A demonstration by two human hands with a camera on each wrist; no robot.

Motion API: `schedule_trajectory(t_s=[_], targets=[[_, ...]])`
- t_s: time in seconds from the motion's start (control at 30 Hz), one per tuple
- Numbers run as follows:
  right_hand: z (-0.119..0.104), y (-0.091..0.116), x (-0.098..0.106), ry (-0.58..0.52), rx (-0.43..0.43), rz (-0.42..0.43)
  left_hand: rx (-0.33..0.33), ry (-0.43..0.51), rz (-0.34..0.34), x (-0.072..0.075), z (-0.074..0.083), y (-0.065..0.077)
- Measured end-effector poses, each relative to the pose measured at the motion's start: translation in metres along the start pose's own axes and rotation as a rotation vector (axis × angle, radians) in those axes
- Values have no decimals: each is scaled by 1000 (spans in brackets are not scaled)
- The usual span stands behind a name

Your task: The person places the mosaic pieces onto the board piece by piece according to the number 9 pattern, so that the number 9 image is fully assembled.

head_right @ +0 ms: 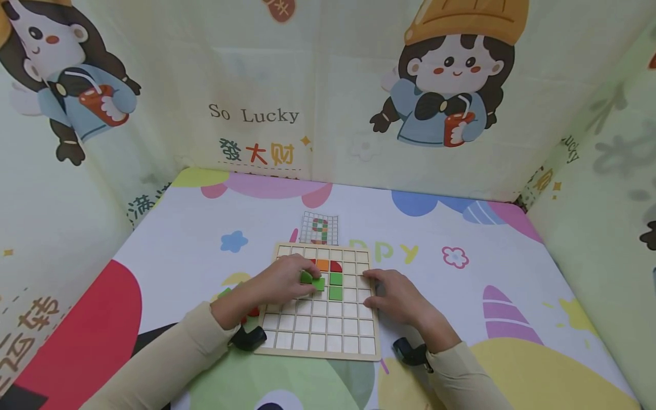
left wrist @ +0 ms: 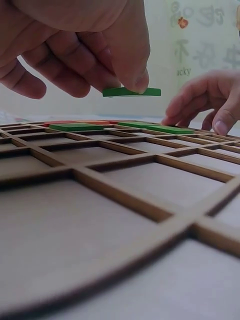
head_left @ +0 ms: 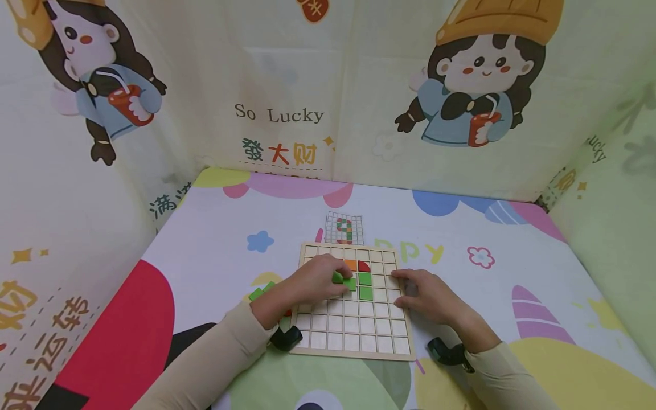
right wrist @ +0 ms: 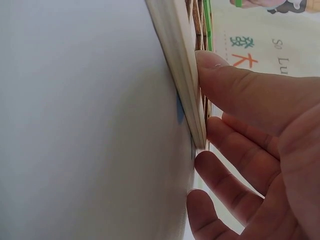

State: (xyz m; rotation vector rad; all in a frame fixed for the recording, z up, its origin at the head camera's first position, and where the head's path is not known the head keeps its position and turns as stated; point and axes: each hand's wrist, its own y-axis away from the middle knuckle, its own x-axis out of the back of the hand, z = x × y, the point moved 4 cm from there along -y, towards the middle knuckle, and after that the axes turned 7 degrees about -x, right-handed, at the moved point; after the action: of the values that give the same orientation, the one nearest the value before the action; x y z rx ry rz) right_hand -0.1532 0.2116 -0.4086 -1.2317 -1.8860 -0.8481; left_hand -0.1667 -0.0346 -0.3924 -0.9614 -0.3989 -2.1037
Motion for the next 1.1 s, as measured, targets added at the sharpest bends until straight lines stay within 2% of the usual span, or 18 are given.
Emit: schedule_trajectory(t_s=[0.5,1.1], targets=[[1,-1,0,3,-2,1,30,0,-23,-10,0,-3],[1,0,-1,3,6,3,55,-25,-50,-14,1,-2]])
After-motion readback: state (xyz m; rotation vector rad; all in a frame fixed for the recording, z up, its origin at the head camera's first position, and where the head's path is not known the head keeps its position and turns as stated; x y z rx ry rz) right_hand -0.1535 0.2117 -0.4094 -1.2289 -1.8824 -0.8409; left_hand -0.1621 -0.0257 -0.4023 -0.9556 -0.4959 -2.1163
